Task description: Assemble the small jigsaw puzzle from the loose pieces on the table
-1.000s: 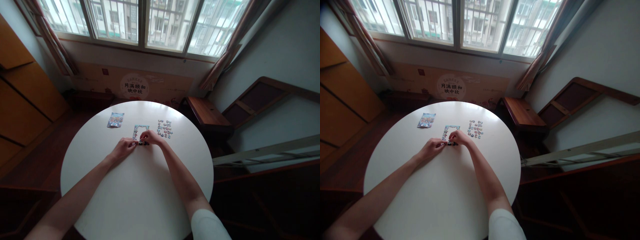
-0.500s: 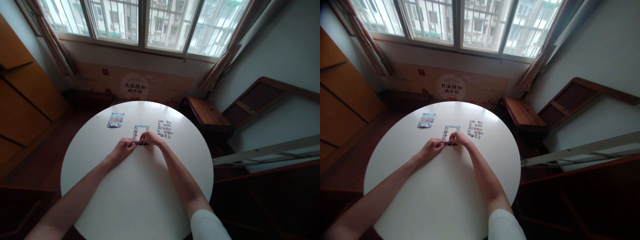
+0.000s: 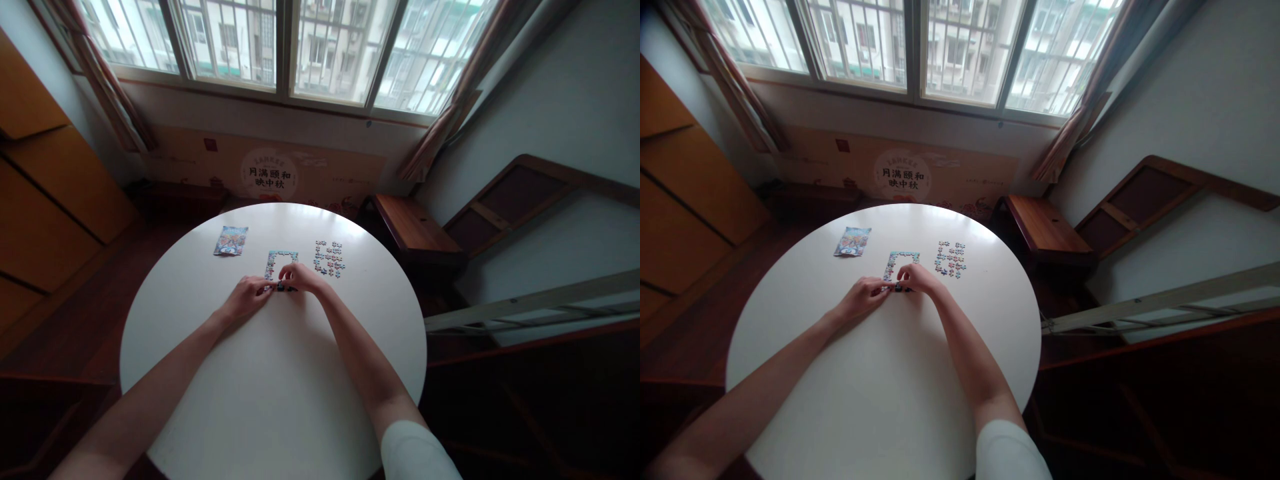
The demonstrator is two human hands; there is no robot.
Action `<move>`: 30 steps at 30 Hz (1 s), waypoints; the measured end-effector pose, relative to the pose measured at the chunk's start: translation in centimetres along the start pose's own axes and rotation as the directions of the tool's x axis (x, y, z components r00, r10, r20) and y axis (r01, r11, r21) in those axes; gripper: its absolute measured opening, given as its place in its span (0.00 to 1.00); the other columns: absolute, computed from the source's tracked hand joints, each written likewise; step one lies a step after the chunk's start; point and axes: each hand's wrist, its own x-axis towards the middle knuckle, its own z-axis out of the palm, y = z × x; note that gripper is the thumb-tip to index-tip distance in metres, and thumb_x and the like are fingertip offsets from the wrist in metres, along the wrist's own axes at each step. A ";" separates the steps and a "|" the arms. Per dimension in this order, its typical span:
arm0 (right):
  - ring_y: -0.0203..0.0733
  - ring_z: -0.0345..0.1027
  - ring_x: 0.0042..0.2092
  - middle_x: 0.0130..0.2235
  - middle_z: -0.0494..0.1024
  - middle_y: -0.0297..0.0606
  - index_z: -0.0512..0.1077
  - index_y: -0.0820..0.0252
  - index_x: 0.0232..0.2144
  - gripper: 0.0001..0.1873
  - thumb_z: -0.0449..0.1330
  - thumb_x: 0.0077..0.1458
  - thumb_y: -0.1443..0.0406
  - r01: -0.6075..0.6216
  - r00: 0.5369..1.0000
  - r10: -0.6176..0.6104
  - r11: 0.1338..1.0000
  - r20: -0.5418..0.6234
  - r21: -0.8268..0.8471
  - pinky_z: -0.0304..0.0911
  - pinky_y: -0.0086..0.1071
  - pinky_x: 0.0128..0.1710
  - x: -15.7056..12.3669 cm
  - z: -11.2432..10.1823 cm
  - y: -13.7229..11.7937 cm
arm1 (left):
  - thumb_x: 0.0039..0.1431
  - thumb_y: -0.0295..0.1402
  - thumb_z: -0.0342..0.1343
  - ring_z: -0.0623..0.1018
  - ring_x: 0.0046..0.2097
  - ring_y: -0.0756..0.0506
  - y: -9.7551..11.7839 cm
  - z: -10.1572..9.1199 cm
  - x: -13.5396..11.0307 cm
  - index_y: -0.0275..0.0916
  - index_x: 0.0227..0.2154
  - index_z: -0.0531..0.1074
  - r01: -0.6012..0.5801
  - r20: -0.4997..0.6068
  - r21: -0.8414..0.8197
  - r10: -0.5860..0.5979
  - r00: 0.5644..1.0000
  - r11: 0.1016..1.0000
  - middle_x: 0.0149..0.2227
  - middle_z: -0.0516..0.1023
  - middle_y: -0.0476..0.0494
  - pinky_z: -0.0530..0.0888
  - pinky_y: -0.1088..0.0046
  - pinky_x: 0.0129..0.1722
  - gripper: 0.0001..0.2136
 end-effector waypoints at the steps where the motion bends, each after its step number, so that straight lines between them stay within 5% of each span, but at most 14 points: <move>1: 0.29 0.63 0.27 0.28 0.76 0.34 0.78 0.64 0.34 0.07 0.64 0.50 0.70 -0.001 1.000 0.001 1.000 -0.001 -0.002 0.54 0.21 0.27 0.0 0.0 0.0 | 0.60 0.31 0.54 0.74 0.33 0.48 0.0 0.0 0.0 0.42 0.43 0.79 -0.003 0.000 -0.003 0.003 1.000 1.000 0.32 0.80 0.45 0.65 0.73 0.36 0.11; 20: 0.30 0.64 0.29 0.27 0.75 0.34 0.79 0.65 0.31 0.06 0.61 0.50 0.72 0.019 0.999 -0.019 1.000 -0.042 -0.003 0.56 0.23 0.29 0.2 -0.3 0.8 | 0.61 0.35 0.53 0.72 0.31 0.48 0.1 -0.2 -0.2 0.45 0.41 0.79 -0.078 0.024 0.046 0.077 0.997 0.996 0.27 0.76 0.48 0.62 0.71 0.36 0.11; 25: 0.32 0.66 0.29 0.27 0.76 0.35 0.79 0.64 0.31 0.05 0.62 0.50 0.70 -0.053 0.999 0.053 0.999 0.004 -0.008 0.56 0.23 0.28 -0.3 -1.3 1.0 | 0.60 0.32 0.53 0.76 0.33 0.48 -0.4 0.2 -0.2 0.41 0.41 0.78 -0.004 -0.043 0.028 0.005 0.999 1.000 0.32 0.81 0.45 0.62 0.70 0.40 0.11; 30: 0.33 0.67 0.29 0.30 0.77 0.36 0.79 0.62 0.30 0.05 0.64 0.47 0.70 -0.104 0.994 0.106 0.991 0.022 -0.079 0.56 0.23 0.28 -0.8 -2.2 1.4 | 0.60 0.34 0.54 0.74 0.28 0.50 -0.7 0.5 -0.2 0.40 0.35 0.79 0.125 -0.131 0.044 -0.119 0.984 0.991 0.26 0.79 0.48 0.64 0.70 0.39 0.09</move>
